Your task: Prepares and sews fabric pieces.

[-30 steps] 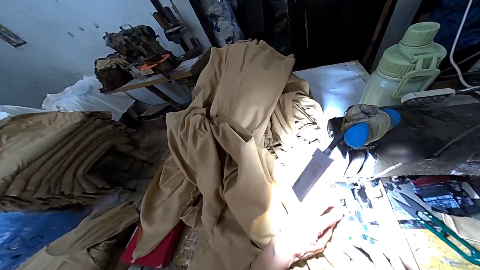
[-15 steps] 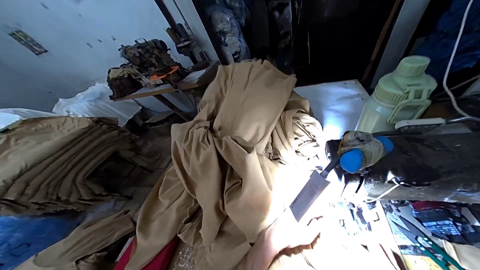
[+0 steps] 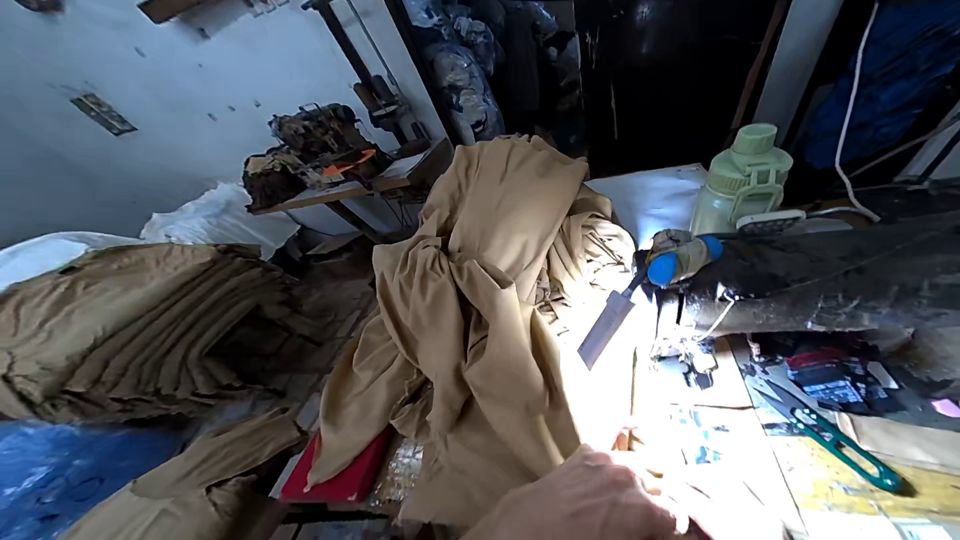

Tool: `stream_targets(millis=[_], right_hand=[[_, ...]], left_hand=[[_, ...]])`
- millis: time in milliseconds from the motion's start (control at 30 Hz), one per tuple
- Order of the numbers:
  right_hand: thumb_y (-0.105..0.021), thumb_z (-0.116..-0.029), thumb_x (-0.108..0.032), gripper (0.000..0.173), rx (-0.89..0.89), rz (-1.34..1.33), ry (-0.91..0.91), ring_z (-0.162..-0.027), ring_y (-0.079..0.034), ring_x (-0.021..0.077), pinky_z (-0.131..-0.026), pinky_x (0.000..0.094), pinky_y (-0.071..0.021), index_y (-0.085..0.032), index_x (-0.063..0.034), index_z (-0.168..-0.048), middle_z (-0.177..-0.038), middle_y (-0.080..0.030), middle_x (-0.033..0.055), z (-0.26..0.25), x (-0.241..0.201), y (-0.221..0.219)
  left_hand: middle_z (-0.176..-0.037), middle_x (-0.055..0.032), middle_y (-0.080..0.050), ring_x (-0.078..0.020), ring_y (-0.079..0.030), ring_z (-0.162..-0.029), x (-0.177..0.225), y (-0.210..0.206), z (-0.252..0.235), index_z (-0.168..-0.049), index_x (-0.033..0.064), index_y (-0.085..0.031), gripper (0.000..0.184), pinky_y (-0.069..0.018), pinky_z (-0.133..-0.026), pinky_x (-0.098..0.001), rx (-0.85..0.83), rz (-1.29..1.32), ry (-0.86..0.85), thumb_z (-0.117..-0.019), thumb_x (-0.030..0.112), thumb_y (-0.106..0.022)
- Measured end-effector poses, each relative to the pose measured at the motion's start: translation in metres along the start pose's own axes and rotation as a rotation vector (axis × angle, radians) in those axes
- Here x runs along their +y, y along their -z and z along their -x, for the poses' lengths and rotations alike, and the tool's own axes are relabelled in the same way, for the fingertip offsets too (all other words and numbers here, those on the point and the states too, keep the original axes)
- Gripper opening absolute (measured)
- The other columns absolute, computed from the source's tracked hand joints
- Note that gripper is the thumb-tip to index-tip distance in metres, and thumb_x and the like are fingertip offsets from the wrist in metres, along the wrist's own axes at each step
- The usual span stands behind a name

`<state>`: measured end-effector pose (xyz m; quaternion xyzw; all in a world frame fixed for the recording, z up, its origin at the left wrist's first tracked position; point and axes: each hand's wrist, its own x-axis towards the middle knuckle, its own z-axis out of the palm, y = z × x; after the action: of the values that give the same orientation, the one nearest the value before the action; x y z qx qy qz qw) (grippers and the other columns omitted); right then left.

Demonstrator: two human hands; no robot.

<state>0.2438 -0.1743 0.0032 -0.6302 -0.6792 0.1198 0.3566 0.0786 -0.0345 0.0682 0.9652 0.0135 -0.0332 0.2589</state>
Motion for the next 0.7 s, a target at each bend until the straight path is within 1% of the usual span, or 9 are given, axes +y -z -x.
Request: stream_targets(millis=[100, 200, 367, 433, 500, 567, 633, 667, 700], right_hand=[[-0.061, -0.0954, -0.001, 0.018, 0.101, 0.060, 0.084, -0.097, -0.073, 0.0351, -0.089, 0.0448, -0.0578, -0.076, 0.0009, -0.105, -0.104, -0.075, 0.0205, 0.019, 0.024, -0.019], [-0.062, -0.0937, -0.002, 0.025, 0.146, 0.137, 0.106, -0.097, -0.071, 0.0310, -0.089, 0.0449, -0.0562, -0.078, -0.0066, -0.113, -0.103, -0.075, 0.0149, 0.036, 0.039, -0.036], [-0.062, -0.0913, -0.001, 0.028, 0.172, 0.224, 0.043, -0.108, -0.069, 0.0311, -0.094, 0.0467, -0.0515, -0.078, -0.0110, -0.112, -0.117, -0.075, 0.0089, 0.042, 0.027, -0.051], [-0.062, -0.0914, -0.001, 0.029, 0.192, 0.228, 0.027, -0.109, -0.068, 0.0306, -0.095, 0.0465, -0.0512, -0.078, -0.0133, -0.112, -0.116, -0.075, 0.0084, 0.043, 0.025, -0.053], [-0.062, -0.0911, -0.001, 0.027, 0.182, 0.226, 0.019, -0.110, -0.068, 0.0323, -0.096, 0.0481, -0.0513, -0.078, -0.0118, -0.110, -0.115, -0.075, 0.0098, 0.045, 0.024, -0.053], [-0.062, -0.0915, -0.001, 0.026, 0.172, 0.230, 0.010, -0.112, -0.067, 0.0329, -0.098, 0.0486, -0.0499, -0.078, -0.0109, -0.109, -0.116, -0.075, 0.0101, 0.047, 0.023, -0.053], [-0.062, -0.0906, -0.001, 0.026, 0.174, 0.220, 0.010, -0.112, -0.067, 0.0332, -0.099, 0.0487, -0.0489, -0.078, -0.0103, -0.108, -0.116, -0.075, 0.0107, 0.047, 0.024, -0.054], [-0.062, -0.0903, -0.001, 0.025, 0.168, 0.210, 0.009, -0.112, -0.067, 0.0335, -0.099, 0.0490, -0.0488, -0.078, -0.0094, -0.107, -0.116, -0.075, 0.0117, 0.047, 0.025, -0.055], [-0.061, -0.0906, -0.001, 0.023, 0.155, 0.201, 0.005, -0.113, -0.067, 0.0338, -0.099, 0.0492, -0.0490, -0.078, -0.0087, -0.105, -0.116, -0.074, 0.0126, 0.047, 0.026, -0.054]], left_hand=[[-0.083, -0.0105, -0.069, -0.0265, -0.070, -0.082, -0.001, -0.027, -0.001, -0.098, 0.0063, -0.071, 0.034, -0.0546, -0.076, -0.0473, 0.186, -0.029, 0.102, -0.1030, 0.033, -0.051], [-0.081, -0.0059, -0.072, -0.0202, -0.072, -0.079, -0.025, -0.064, -0.008, -0.091, 0.0100, -0.075, 0.039, -0.0579, -0.069, -0.0397, 0.520, -0.371, 0.179, -0.1004, 0.038, -0.049], [-0.105, -0.0091, -0.075, -0.0258, -0.070, -0.104, -0.044, -0.068, -0.009, -0.101, 0.0077, -0.076, 0.033, -0.0549, -0.089, -0.0450, 0.522, -0.498, 0.210, -0.0959, 0.027, -0.051], [-0.094, -0.0074, -0.076, -0.0240, -0.072, -0.093, -0.041, -0.073, 0.002, -0.093, 0.0081, -0.078, 0.025, -0.0569, -0.084, -0.0430, 0.572, -0.510, 0.103, -0.0945, 0.021, -0.057], [-0.073, -0.0024, -0.070, -0.0194, -0.070, -0.073, -0.030, -0.071, 0.012, -0.085, 0.0105, -0.078, 0.025, -0.0560, -0.067, -0.0369, 0.541, -0.531, 0.073, -0.0955, 0.020, -0.057], [-0.069, -0.0025, -0.066, -0.0194, -0.067, -0.068, -0.025, -0.067, 0.013, -0.084, 0.0104, -0.074, 0.025, -0.0536, -0.061, -0.0359, 0.490, -0.488, 0.095, -0.0973, 0.019, -0.055], [-0.088, -0.0041, -0.074, -0.0200, -0.073, -0.084, -0.025, -0.069, 0.009, -0.100, 0.0100, -0.077, 0.024, -0.0581, -0.074, -0.0384, 0.501, -0.392, 0.145, -0.0999, 0.017, -0.055], [-0.110, -0.0035, -0.076, -0.0190, -0.072, -0.103, -0.024, -0.070, 0.004, -0.113, 0.0114, -0.075, 0.026, -0.0574, -0.090, -0.0397, 0.481, -0.327, 0.186, -0.1021, 0.015, -0.051], [-0.129, -0.0020, -0.071, -0.0177, -0.069, -0.116, -0.024, -0.072, -0.001, -0.124, 0.0132, -0.072, 0.031, -0.0564, -0.096, -0.0386, 0.467, -0.259, 0.203, -0.1036, 0.013, -0.048]])
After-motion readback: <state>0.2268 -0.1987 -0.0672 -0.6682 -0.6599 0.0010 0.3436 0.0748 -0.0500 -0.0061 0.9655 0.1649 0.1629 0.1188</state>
